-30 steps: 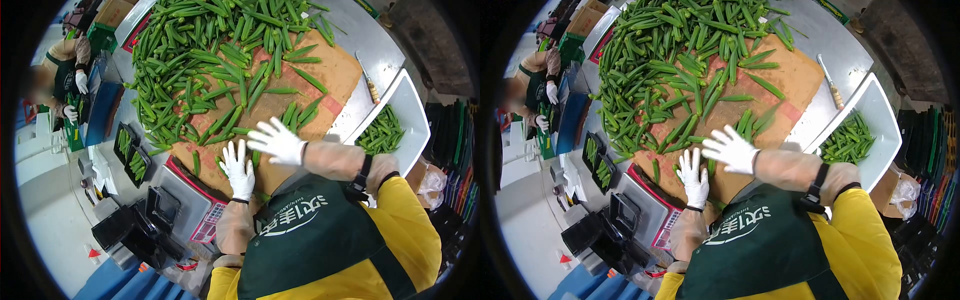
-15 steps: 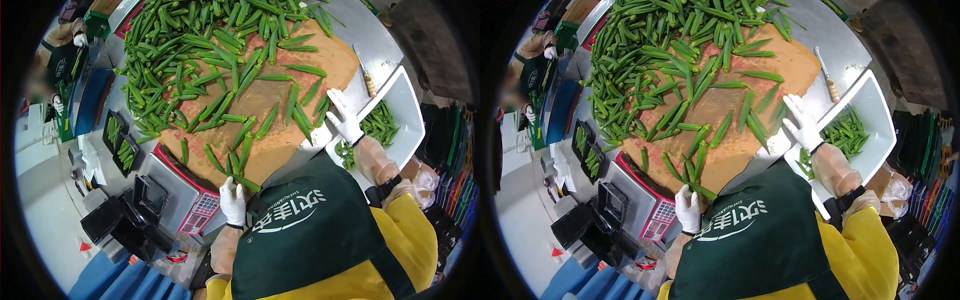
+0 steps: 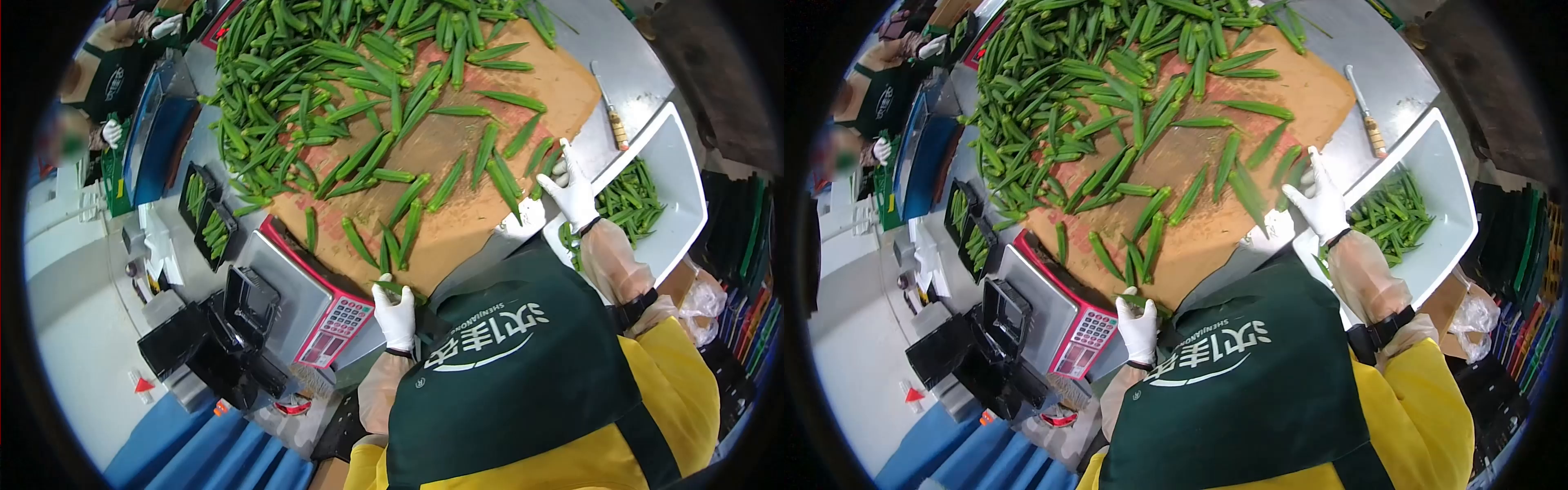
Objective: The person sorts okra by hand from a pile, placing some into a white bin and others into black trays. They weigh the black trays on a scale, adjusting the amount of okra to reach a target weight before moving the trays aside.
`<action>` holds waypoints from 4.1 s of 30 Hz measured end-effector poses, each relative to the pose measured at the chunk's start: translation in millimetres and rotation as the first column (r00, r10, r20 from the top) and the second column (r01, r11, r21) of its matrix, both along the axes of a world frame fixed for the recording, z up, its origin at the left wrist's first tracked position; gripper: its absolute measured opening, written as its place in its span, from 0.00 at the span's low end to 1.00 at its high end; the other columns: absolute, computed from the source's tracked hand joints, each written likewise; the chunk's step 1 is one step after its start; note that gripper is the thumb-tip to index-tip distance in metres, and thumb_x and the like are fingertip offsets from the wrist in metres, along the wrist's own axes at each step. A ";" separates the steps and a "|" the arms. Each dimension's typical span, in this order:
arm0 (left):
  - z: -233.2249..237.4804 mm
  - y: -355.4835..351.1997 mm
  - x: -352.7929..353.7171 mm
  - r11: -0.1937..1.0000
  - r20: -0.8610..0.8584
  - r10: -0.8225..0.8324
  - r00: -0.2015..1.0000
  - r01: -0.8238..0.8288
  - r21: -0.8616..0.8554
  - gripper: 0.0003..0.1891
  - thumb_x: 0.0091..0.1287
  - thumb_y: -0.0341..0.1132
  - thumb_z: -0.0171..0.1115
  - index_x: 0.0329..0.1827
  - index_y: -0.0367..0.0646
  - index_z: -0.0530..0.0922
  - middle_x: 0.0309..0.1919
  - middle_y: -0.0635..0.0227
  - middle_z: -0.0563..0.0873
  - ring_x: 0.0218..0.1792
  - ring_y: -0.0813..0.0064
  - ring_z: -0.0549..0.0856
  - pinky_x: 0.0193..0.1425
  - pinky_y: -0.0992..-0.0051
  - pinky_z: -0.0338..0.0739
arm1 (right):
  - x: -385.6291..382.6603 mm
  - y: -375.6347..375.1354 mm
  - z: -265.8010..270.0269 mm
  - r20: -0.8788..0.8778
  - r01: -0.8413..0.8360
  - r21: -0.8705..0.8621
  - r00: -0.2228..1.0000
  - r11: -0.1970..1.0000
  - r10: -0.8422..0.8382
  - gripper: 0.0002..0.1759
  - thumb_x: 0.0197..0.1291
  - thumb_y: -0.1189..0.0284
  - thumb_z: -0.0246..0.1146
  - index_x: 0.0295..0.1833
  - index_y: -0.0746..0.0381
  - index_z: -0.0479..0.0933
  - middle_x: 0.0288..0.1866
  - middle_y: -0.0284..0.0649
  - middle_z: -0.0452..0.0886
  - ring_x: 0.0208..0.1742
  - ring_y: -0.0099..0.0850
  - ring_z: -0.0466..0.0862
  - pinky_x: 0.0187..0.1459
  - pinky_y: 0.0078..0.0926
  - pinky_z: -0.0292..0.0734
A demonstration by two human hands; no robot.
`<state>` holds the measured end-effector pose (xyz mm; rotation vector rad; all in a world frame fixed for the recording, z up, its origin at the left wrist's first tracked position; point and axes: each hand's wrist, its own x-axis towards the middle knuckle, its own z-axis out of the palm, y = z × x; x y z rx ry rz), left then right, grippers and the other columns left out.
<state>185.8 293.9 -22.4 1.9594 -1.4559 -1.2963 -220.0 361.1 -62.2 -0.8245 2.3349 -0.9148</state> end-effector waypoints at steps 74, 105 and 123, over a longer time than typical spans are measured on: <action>6.5 -149.0 -95.4 0.735 0.426 -0.457 0.780 0.601 -0.312 0.21 0.58 0.29 0.69 0.55 0.44 0.77 0.43 0.63 0.86 0.43 0.58 0.85 0.50 0.66 0.80 | -41.7 -67.4 123.2 0.684 -0.289 -0.058 0.685 0.955 0.249 0.29 0.55 0.71 0.75 0.62 0.65 0.75 0.39 0.33 0.82 0.34 0.21 0.81 0.35 0.21 0.78; 120.8 -159.0 93.3 0.999 -0.993 -0.032 -0.114 0.026 -0.035 0.45 0.56 0.41 0.75 0.76 0.52 0.61 0.52 0.67 0.80 0.53 0.65 0.82 0.62 0.57 0.78 | 178.6 -147.4 194.5 0.514 -0.494 -0.583 0.391 0.645 0.764 0.30 0.71 0.68 0.60 0.75 0.64 0.65 0.71 0.44 0.75 0.72 0.30 0.73 0.68 0.30 0.67; 176.9 -206.5 315.3 0.913 -0.186 -0.023 0.982 -0.055 -0.405 0.22 0.68 0.21 0.59 0.66 0.33 0.74 0.58 0.59 0.83 0.59 0.73 0.82 0.67 0.75 0.72 | 95.3 -124.0 40.6 -0.573 -0.720 0.176 0.480 0.672 0.665 0.36 0.46 0.82 0.68 0.65 0.54 0.77 0.63 0.42 0.80 0.66 0.43 0.75 0.66 0.36 0.70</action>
